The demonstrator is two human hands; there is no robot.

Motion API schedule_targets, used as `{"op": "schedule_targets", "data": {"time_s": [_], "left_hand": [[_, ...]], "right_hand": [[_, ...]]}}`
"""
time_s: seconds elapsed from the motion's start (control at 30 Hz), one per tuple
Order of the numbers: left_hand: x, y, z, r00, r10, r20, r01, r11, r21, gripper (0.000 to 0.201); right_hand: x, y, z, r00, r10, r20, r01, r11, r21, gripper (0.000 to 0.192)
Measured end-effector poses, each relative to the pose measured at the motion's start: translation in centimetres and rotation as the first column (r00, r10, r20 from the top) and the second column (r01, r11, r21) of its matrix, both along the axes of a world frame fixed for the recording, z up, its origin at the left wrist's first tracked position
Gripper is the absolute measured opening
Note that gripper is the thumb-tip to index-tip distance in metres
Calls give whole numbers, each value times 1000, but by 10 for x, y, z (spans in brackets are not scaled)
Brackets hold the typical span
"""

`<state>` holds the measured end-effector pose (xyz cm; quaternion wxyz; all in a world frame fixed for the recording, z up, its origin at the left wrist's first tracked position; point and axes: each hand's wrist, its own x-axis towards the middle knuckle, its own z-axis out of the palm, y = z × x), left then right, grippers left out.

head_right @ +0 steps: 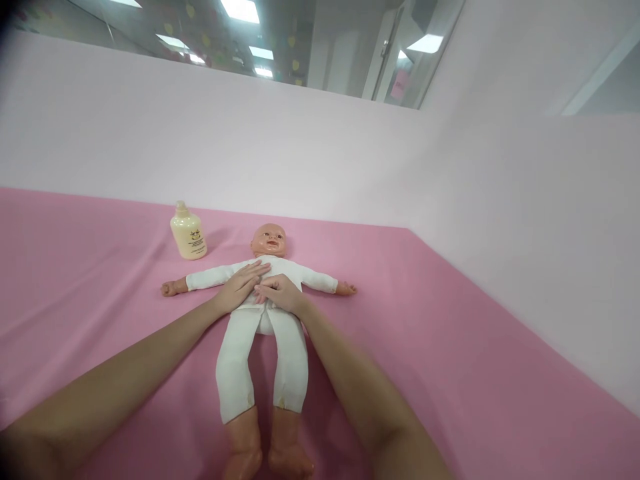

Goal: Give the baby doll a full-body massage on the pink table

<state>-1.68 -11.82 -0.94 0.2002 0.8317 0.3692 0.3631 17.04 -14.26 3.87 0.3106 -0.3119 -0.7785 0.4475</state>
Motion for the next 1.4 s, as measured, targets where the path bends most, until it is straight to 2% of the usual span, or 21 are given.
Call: {"op": "schedule_targets", "data": {"time_s": [0.1,0.2,0.27,0.33,0.4,0.43,0.47,0.5,0.57,0.63,0.67,0.73,0.87,1.0,1.13,1.2,1.27,1.33,1.4], "left_hand": [[0,6,-7,995,94,29,-93,995,-49,55],[-2,10,-12,983,175,55,-168,980,-109,57],[-2,8,-11,978,199,68,-190,974,-124,57],[-1,3,-6,980,184,76,-175,978,-110,56],[2,-6,2,992,94,79,-90,994,-63,48],[4,-11,6,997,12,79,-10,1000,-29,42],[6,-16,11,993,-91,78,91,996,3,37],[9,-20,16,976,-203,75,202,979,23,33],[13,-28,22,930,-354,96,354,935,15,30],[15,-31,25,911,-384,153,395,918,-45,31],[15,-32,26,913,-362,187,382,921,-83,33],[16,-31,24,931,-283,233,320,937,-142,36],[15,-27,22,968,-106,227,138,982,-130,35],[9,-17,19,976,102,194,-96,995,-41,37],[2,-6,13,955,245,167,-250,968,8,37],[1,-3,10,948,255,191,-264,964,27,38],[1,-4,8,947,219,234,-237,970,48,40],[1,-7,8,954,131,271,-156,985,75,43],[2,-8,9,969,-1,248,-24,995,99,48]], "right_hand": [[3,1,-6,990,-137,33,136,989,55,44],[5,4,-9,942,-325,86,301,929,215,45],[6,7,-13,869,-485,99,428,836,344,42],[8,11,-16,775,-626,81,534,719,444,34],[9,14,-19,709,-704,46,591,629,505,26],[10,14,-19,705,-708,32,591,612,526,29],[10,14,-19,728,-684,29,561,621,547,35],[11,14,-18,778,-626,48,493,657,571,41],[12,12,-14,891,-423,164,251,761,598,45],[11,11,-11,924,-239,300,30,826,563,45],[11,11,-10,918,-199,342,-17,844,536,46],[9,12,-10,906,-216,365,8,869,494,48],[6,16,-14,859,-392,329,220,864,453,47],[7,16,-19,787,-568,241,438,789,431,47],[9,13,-22,762,-637,116,527,714,460,34],[10,11,-20,832,-551,64,455,745,488,27],[9,8,-16,935,-350,59,282,832,478,23],[7,6,-9,988,-132,82,89,914,396,22],[6,5,-2,997,27,71,-45,966,255,25]]}}
